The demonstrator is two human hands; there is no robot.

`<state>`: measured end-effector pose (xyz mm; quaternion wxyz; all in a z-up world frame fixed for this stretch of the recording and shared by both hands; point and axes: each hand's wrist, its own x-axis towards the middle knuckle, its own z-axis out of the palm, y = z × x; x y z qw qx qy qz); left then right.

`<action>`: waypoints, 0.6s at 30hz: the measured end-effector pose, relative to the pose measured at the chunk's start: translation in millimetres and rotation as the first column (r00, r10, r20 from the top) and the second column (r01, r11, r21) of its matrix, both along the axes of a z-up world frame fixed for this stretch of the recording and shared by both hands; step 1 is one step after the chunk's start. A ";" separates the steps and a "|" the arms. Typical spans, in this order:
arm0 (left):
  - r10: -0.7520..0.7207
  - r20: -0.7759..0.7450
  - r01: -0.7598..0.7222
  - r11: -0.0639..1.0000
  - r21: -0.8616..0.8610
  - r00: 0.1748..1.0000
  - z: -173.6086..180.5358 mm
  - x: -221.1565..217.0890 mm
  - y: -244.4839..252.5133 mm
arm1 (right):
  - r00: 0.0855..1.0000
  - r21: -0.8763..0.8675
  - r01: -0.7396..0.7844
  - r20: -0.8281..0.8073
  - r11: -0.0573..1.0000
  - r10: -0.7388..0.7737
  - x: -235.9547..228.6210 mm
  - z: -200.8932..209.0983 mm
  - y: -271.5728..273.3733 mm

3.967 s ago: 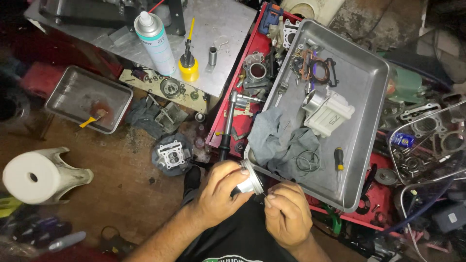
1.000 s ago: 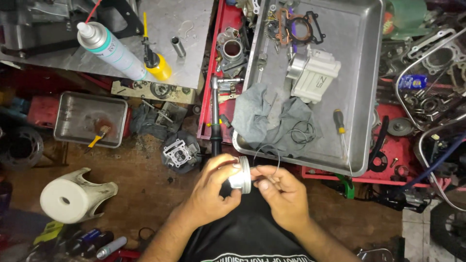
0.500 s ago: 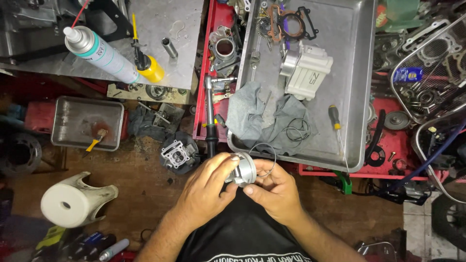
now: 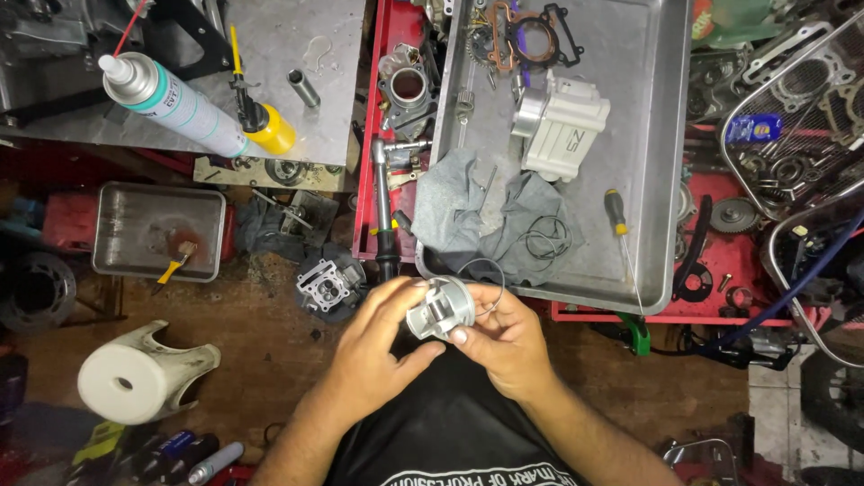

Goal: The person holds a piston and installs piston rings into its grooves by hand. They carefully stretch and seat each ring into place, rotating the piston to adjust the fit.

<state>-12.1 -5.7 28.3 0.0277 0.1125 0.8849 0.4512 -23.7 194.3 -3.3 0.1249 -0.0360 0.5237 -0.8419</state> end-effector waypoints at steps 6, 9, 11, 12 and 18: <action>0.151 -0.093 -0.118 0.949 0.293 0.984 1.8 5.8 -2.4 | 1.000 -0.097 0.026 0.011 0.995 -0.025 -1.3 -5.7 -3.5; 0.262 0.285 -0.360 0.849 0.387 0.922 -13.0 13.6 -2.0 | 0.988 0.179 0.110 -0.128 0.978 -0.088 4.9 -7.6 -2.5; 0.149 0.488 -0.434 0.716 0.547 0.860 -13.7 11.5 5.8 | 0.925 0.409 0.226 -0.374 0.884 -0.063 0.8 11.3 -4.6; -0.014 0.638 -0.527 0.550 0.648 0.770 -13.8 10.8 9.0 | 0.811 0.565 0.385 -0.584 0.730 0.025 -1.2 21.0 -6.4; -0.186 0.714 -0.632 0.352 0.690 0.675 -6.8 9.4 11.2 | 0.482 0.460 0.499 -0.852 0.734 0.207 -5.9 21.2 -9.7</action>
